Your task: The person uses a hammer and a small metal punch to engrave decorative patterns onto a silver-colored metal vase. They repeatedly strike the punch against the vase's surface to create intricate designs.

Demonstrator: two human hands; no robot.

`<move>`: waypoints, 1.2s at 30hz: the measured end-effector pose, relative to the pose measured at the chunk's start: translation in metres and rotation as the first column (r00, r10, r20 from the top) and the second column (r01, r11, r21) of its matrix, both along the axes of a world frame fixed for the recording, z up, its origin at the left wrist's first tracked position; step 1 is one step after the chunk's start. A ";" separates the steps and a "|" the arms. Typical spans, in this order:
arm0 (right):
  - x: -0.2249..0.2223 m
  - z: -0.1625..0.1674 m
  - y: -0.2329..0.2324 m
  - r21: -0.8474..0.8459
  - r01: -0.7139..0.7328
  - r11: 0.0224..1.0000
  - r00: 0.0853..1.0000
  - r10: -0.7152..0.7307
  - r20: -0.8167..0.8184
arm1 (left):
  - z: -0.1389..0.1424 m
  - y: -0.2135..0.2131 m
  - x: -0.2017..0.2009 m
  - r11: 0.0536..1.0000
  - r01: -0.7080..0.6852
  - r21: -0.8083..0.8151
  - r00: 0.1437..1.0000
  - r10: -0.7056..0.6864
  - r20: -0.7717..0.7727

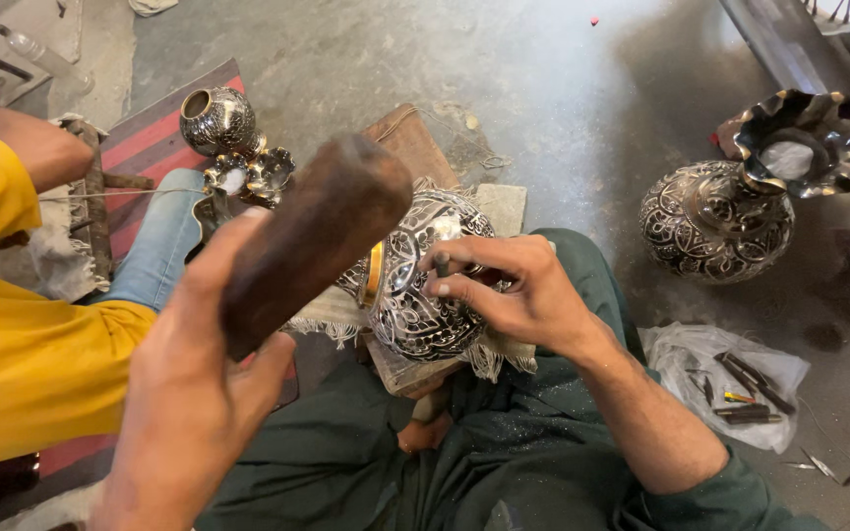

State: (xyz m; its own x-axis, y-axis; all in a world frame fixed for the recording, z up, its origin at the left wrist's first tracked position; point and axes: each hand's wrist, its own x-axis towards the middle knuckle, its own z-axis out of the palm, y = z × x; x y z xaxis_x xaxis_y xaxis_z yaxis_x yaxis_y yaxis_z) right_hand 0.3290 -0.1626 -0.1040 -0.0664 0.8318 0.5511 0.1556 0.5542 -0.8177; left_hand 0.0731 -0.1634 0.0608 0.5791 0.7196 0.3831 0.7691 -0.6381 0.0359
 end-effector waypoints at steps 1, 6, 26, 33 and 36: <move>0.000 -0.001 0.001 -0.021 -0.009 1.000 1.000 0.009 0.005 | -0.001 0.000 0.000 0.994 -0.061 0.095 0.979 0.078 -0.189; 0.007 -0.006 0.004 -0.074 -0.299 0.951 0.880 0.245 -0.407 | -0.005 0.001 -0.011 0.951 -0.309 -0.026 0.912 0.288 -0.292; 0.002 -0.028 -0.002 0.197 -0.048 0.979 0.999 0.051 -0.005 | -0.029 -0.023 -0.010 0.996 -0.069 -0.053 0.996 0.071 0.046; 0.002 -0.050 0.003 0.257 0.007 0.966 1.000 -0.007 0.001 | -0.012 -0.027 0.002 0.983 -0.011 0.184 0.987 0.040 -0.157; 0.003 -0.053 0.003 0.260 0.098 0.961 0.991 -0.118 0.063 | -0.009 -0.028 0.006 0.991 0.009 0.132 0.994 0.006 -0.113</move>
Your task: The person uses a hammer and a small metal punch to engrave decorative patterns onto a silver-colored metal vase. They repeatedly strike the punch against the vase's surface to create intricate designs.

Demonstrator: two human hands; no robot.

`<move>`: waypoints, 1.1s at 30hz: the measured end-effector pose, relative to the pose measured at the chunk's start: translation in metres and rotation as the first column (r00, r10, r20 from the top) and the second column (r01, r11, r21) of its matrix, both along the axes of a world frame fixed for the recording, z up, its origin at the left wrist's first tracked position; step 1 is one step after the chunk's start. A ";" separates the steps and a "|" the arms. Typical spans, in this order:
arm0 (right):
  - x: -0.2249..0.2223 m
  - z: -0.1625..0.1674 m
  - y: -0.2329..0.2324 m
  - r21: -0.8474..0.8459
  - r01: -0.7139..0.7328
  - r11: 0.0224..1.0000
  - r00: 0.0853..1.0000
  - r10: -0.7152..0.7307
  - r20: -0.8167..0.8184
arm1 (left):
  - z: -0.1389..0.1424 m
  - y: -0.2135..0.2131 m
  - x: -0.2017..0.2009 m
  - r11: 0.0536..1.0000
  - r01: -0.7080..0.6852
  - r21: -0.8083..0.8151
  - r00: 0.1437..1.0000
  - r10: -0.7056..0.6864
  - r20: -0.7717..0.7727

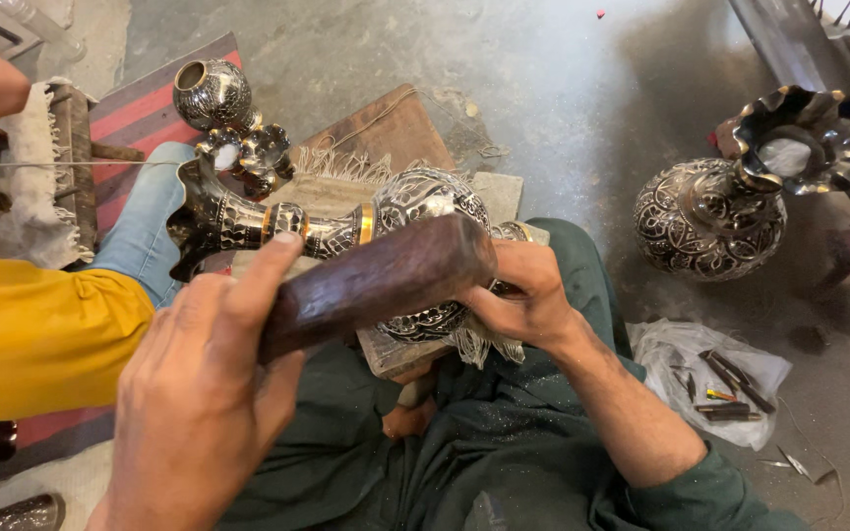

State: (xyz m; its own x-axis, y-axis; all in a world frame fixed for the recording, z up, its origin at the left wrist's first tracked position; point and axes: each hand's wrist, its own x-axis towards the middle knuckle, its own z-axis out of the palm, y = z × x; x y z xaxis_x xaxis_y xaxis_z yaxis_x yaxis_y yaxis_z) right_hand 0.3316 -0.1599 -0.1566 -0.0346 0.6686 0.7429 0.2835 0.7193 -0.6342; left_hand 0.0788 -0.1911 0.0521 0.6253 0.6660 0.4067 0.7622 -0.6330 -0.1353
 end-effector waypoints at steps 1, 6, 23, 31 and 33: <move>0.000 0.000 0.001 0.026 -0.036 0.999 0.999 0.036 -0.014 | 0.001 0.000 0.000 0.995 -0.043 0.091 0.986 0.057 -0.157; 0.000 0.003 0.000 -0.057 -0.033 0.998 0.999 0.032 -0.008 | 0.003 0.000 0.001 0.994 -0.060 0.094 0.983 0.076 -0.170; 0.000 0.007 0.004 0.081 -0.106 0.991 0.994 0.108 -0.022 | -0.003 -0.002 -0.006 0.999 -0.051 -0.002 0.998 0.051 -0.029; 0.001 0.014 0.003 0.084 -0.138 0.987 0.990 0.139 -0.012 | -0.003 -0.001 -0.006 0.973 -0.087 0.214 0.962 0.138 -0.235; 0.002 0.016 0.001 0.073 -0.134 0.988 0.991 0.134 0.000 | -0.003 0.000 -0.007 0.973 -0.085 0.215 0.963 0.136 -0.234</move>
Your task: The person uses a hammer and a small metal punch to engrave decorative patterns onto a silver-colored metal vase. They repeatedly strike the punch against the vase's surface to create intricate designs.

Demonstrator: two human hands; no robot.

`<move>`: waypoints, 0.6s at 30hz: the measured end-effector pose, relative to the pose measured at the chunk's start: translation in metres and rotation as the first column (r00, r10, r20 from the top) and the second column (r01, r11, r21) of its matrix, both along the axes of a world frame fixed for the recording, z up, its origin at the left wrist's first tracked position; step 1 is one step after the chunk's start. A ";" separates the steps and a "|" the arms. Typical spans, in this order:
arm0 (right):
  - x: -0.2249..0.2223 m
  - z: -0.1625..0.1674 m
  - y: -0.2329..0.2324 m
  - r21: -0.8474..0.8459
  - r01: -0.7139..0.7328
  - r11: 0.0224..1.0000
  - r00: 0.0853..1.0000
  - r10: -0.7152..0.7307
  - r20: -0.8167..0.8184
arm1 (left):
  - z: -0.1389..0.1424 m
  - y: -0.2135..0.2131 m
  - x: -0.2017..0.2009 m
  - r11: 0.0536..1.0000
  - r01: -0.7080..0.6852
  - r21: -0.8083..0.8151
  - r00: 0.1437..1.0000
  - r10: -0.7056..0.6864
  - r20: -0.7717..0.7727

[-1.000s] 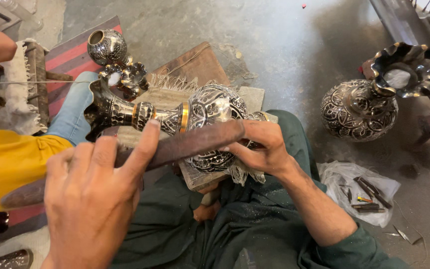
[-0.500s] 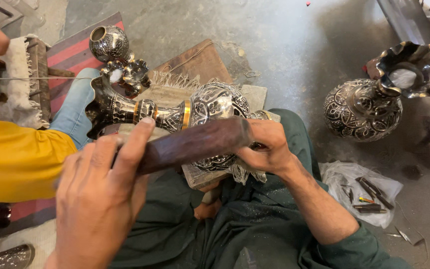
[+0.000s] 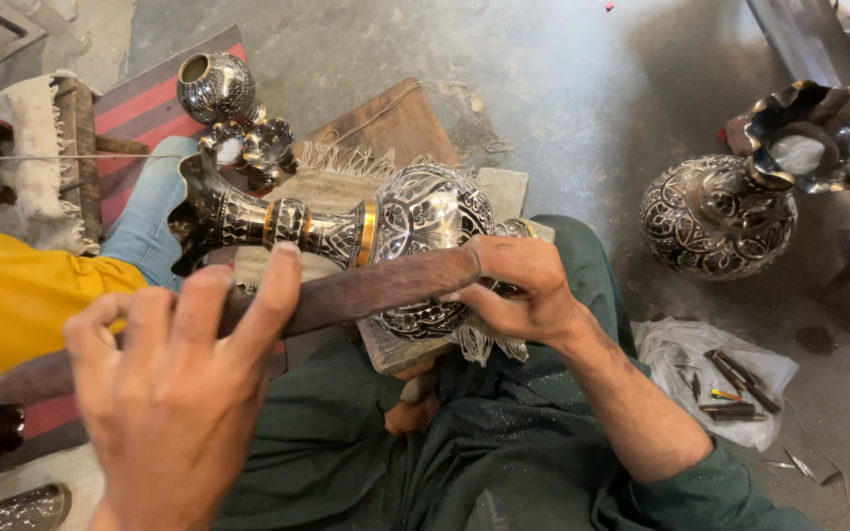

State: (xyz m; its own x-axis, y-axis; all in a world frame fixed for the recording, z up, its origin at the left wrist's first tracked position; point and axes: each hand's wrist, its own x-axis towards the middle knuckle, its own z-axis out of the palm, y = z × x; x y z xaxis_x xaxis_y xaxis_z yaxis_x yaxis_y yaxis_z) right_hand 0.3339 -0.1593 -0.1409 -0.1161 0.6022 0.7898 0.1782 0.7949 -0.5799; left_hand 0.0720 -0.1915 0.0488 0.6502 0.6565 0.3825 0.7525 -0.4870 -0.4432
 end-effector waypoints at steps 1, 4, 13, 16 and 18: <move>0.000 0.001 0.000 0.008 -0.010 1.000 1.000 0.010 -0.009 | 0.001 0.001 -0.001 0.998 0.029 -0.062 0.995 -0.023 0.092; -0.001 0.003 0.002 0.014 -0.031 0.999 0.999 0.031 -0.020 | 0.000 0.002 -0.001 1.000 0.015 0.007 1.000 -0.015 0.009; 0.003 0.006 -0.003 -0.036 -0.048 0.998 0.999 0.048 0.001 | 0.004 0.005 0.001 0.998 0.048 -0.038 0.997 -0.046 0.062; 0.000 -0.001 0.001 -0.011 -0.059 0.998 0.998 0.058 -0.022 | 0.004 0.006 0.003 0.999 0.033 -0.026 0.999 -0.032 0.018; 0.000 -0.006 0.004 -0.036 -0.107 0.994 0.994 0.106 -0.027 | 0.005 0.007 0.004 0.999 0.036 -0.008 0.999 -0.036 0.005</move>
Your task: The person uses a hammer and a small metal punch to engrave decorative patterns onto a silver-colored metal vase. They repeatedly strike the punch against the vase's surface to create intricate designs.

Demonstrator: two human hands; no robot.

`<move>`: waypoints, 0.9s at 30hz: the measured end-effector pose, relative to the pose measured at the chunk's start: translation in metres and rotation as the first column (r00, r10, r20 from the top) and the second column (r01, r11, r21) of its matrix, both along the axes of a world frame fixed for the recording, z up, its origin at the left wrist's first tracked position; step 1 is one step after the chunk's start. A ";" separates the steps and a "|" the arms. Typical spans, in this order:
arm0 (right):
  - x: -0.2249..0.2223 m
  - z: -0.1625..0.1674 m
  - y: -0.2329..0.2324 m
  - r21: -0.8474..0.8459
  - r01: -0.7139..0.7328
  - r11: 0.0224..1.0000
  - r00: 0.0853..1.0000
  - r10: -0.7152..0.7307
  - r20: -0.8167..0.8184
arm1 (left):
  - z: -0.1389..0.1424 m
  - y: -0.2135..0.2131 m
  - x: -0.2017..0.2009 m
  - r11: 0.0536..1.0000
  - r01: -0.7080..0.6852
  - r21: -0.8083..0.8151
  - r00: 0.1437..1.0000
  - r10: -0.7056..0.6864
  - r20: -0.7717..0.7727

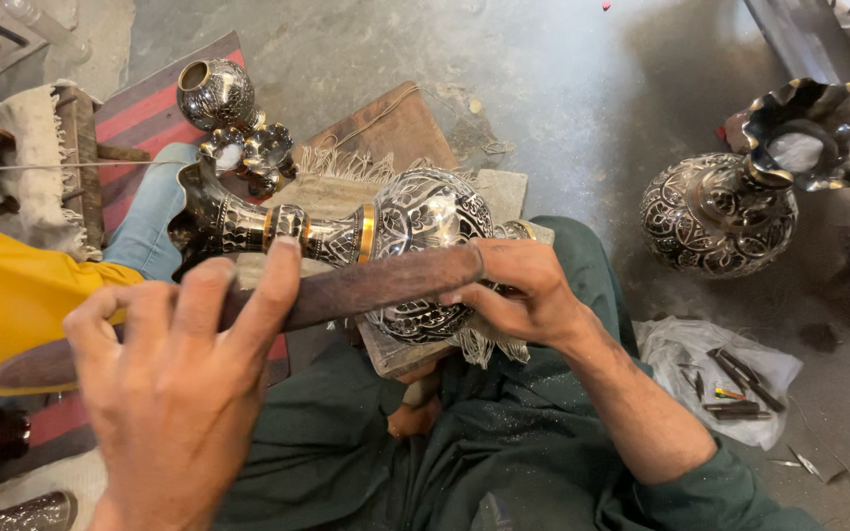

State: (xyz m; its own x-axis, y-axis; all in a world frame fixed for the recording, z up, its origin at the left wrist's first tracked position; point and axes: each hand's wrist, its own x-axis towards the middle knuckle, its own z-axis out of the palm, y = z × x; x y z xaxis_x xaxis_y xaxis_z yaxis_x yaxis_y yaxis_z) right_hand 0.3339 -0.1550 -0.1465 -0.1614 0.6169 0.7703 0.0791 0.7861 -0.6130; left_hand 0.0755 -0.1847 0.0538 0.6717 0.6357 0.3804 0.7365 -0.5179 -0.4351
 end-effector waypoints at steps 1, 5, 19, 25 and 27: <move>0.000 -0.002 0.000 -0.004 0.024 1.000 1.000 -0.024 -0.002 | 0.001 0.001 0.000 1.000 0.020 -0.011 0.999 -0.020 0.041; 0.000 -0.004 -0.001 -0.028 0.018 0.999 1.000 -0.019 -0.007 | 0.001 0.002 0.000 0.997 0.006 -0.077 0.998 -0.001 0.066; -0.004 0.004 -0.004 -0.107 0.005 0.994 0.999 -0.009 -0.043 | 0.000 0.006 -0.003 0.995 -0.016 -0.098 0.997 0.023 0.075; -0.013 0.007 -0.017 -0.254 0.074 0.964 0.984 -0.112 -0.140 | -0.002 0.007 -0.004 0.965 0.031 -0.260 0.957 0.046 0.285; -0.014 0.011 -0.019 -0.292 0.090 0.952 0.981 -0.136 -0.140 | -0.001 0.007 -0.003 0.955 0.025 -0.296 0.948 0.071 0.311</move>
State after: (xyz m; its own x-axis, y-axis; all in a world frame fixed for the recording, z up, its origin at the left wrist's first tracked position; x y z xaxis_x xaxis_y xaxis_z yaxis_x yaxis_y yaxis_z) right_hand 0.3195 -0.1739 -0.1357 0.0304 0.8203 0.5711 0.0424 0.5698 -0.8207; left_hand 0.0724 -0.1780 0.0529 0.5317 0.7647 0.3641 0.8233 -0.5675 -0.0103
